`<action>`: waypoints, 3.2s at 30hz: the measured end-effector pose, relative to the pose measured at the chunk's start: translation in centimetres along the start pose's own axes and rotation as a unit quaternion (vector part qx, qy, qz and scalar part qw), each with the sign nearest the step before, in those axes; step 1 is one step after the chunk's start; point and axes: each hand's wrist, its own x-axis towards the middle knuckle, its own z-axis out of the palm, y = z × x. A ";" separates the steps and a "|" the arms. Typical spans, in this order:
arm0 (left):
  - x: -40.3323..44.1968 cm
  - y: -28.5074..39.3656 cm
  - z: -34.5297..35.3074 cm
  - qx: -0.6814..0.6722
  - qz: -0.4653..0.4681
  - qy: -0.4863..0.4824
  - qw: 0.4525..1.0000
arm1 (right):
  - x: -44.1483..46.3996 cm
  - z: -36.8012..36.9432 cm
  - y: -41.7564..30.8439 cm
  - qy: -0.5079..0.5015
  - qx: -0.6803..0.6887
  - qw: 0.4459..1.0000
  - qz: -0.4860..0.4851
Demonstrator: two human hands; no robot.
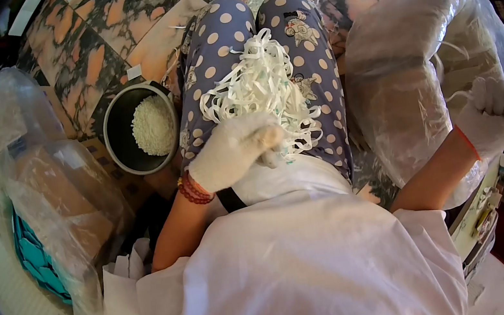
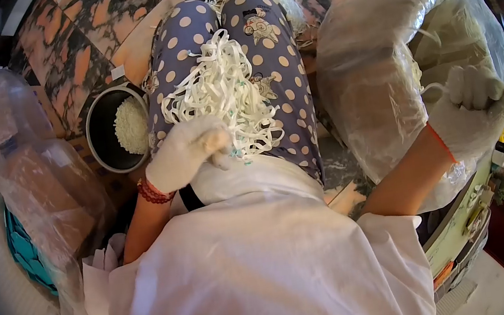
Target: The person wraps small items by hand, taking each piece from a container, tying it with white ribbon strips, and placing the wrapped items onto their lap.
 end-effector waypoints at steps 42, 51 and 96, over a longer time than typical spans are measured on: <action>1.9 4.1 -1.5 0.205 0.035 0.159 0.965 | -6.7 10.0 9.0 -0.094 -0.306 0.893 0.315; 3.6 4.8 2.7 0.131 0.070 0.000 0.989 | -7.6 10.8 10.3 -0.206 -0.375 0.879 0.211; 2.0 2.3 1.7 -0.127 0.019 0.138 0.982 | -10.7 9.2 10.5 -0.071 -0.051 0.909 0.407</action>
